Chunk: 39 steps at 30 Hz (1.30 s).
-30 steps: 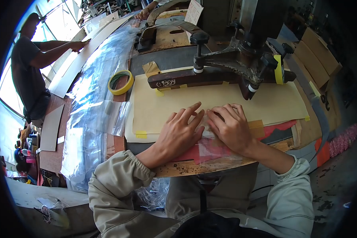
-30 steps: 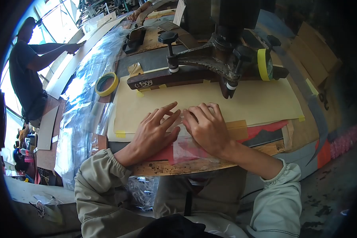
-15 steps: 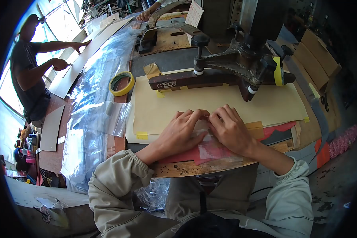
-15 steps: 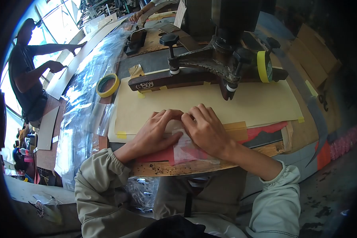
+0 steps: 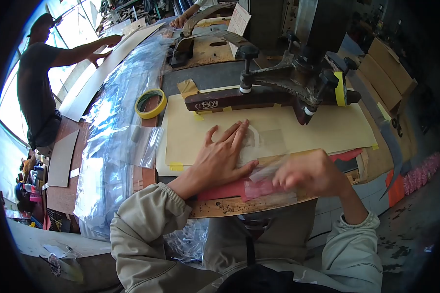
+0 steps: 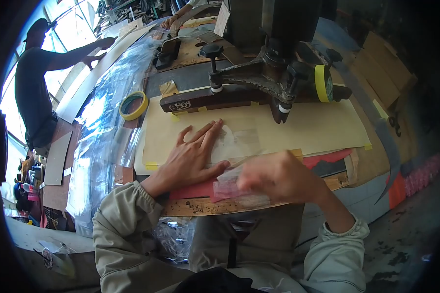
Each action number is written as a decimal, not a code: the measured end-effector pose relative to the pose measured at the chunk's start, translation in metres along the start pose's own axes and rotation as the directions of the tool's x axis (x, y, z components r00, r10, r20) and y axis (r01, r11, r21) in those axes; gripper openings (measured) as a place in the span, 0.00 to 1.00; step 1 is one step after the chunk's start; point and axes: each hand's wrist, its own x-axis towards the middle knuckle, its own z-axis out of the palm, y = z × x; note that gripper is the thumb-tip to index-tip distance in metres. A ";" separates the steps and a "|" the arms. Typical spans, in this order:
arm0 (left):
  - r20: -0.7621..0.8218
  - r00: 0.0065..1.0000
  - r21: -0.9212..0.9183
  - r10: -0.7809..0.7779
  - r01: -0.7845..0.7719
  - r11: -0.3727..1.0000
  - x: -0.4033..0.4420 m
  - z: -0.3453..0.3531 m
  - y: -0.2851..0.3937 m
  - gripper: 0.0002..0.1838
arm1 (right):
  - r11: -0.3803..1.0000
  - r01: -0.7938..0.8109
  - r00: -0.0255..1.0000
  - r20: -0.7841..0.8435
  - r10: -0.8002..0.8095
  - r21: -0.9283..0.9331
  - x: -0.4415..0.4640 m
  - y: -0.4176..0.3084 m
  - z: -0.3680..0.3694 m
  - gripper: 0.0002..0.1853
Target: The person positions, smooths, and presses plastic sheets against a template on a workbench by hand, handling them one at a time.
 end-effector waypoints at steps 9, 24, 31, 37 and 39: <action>-0.225 0.972 -0.034 -0.069 0.063 0.997 -0.003 0.006 0.002 0.46 | 0.716 -0.269 0.956 -0.268 0.119 -0.644 0.007 0.031 0.084 0.26; -0.175 0.944 -0.648 -0.280 0.104 0.755 -0.003 0.007 -0.002 0.40 | 0.761 -0.349 0.916 -0.369 0.155 -0.547 0.000 0.028 0.090 0.23; 0.004 0.927 -0.915 -0.375 0.155 0.373 0.001 0.004 -0.004 0.35 | 0.773 -0.345 0.915 -0.375 0.150 -0.533 0.000 0.027 0.089 0.22; -0.015 0.951 -0.822 -0.308 0.164 0.546 0.001 0.000 -0.003 0.32 | 0.779 -0.350 0.911 -0.383 0.153 -0.520 0.000 0.027 0.088 0.22; -0.129 0.966 -0.679 -0.225 0.079 0.730 0.000 -0.001 -0.001 0.32 | 0.784 -0.353 0.909 -0.386 0.159 -0.510 0.000 0.027 0.088 0.22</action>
